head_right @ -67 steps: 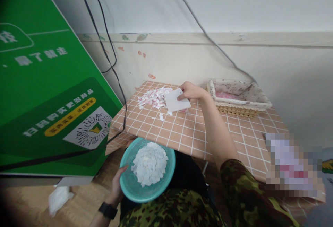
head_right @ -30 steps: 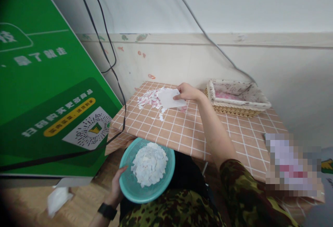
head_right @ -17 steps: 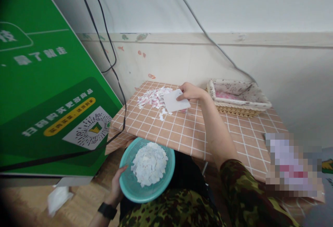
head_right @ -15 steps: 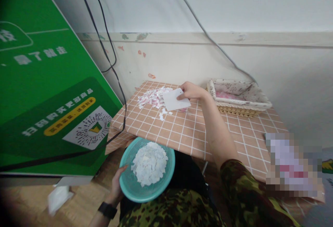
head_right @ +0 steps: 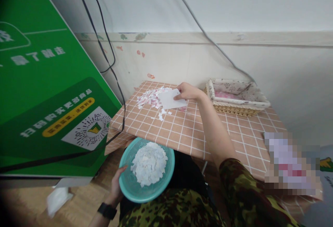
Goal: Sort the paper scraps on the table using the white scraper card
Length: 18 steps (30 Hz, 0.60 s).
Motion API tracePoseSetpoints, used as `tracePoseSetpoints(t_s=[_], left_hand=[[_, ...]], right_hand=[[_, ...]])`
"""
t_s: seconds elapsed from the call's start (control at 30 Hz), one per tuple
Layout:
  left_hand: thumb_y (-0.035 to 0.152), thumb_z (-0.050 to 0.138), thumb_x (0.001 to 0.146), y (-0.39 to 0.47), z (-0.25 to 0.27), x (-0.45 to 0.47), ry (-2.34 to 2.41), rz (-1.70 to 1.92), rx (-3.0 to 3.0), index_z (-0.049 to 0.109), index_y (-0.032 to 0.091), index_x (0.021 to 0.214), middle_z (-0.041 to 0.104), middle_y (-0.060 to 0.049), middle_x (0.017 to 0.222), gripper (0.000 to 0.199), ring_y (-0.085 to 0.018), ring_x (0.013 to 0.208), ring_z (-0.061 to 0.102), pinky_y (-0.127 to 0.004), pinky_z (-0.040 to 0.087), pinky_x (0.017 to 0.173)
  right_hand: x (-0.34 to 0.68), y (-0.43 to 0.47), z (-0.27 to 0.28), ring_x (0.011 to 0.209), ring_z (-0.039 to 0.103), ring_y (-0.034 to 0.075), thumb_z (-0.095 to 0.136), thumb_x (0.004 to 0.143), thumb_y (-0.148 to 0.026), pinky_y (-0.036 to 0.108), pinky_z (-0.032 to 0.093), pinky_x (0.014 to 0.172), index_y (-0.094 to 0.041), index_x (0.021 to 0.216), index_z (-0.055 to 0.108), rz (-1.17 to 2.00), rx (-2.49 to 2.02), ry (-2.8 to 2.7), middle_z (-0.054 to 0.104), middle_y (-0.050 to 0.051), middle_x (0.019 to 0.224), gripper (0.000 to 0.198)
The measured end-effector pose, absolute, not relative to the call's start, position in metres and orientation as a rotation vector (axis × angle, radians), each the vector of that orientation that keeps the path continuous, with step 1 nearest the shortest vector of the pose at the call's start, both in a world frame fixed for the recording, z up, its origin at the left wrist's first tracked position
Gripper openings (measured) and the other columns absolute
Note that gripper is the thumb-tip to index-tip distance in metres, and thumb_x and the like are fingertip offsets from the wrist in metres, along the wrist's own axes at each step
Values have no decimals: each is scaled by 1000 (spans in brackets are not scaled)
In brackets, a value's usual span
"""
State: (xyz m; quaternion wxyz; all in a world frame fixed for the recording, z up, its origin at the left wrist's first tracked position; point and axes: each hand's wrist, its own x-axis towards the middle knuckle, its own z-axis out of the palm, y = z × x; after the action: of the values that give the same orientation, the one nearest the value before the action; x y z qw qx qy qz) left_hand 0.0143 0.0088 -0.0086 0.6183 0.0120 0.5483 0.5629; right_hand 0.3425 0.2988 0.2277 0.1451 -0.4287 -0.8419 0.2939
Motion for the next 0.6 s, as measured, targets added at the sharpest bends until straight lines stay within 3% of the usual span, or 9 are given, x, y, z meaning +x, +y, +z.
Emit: tracePoseSetpoints(t_s=[0.6], left_hand=[[29,70,58,10,-10,13,1279,1297,20,72,13,69,74,-8,66,20,-25,60,66,-38,53,64]], right_hand=[[337,294,229,61,55,14,64,64,-34,24,40,51,-10,81,68,965,-1200,-2417,63,3,70,29]])
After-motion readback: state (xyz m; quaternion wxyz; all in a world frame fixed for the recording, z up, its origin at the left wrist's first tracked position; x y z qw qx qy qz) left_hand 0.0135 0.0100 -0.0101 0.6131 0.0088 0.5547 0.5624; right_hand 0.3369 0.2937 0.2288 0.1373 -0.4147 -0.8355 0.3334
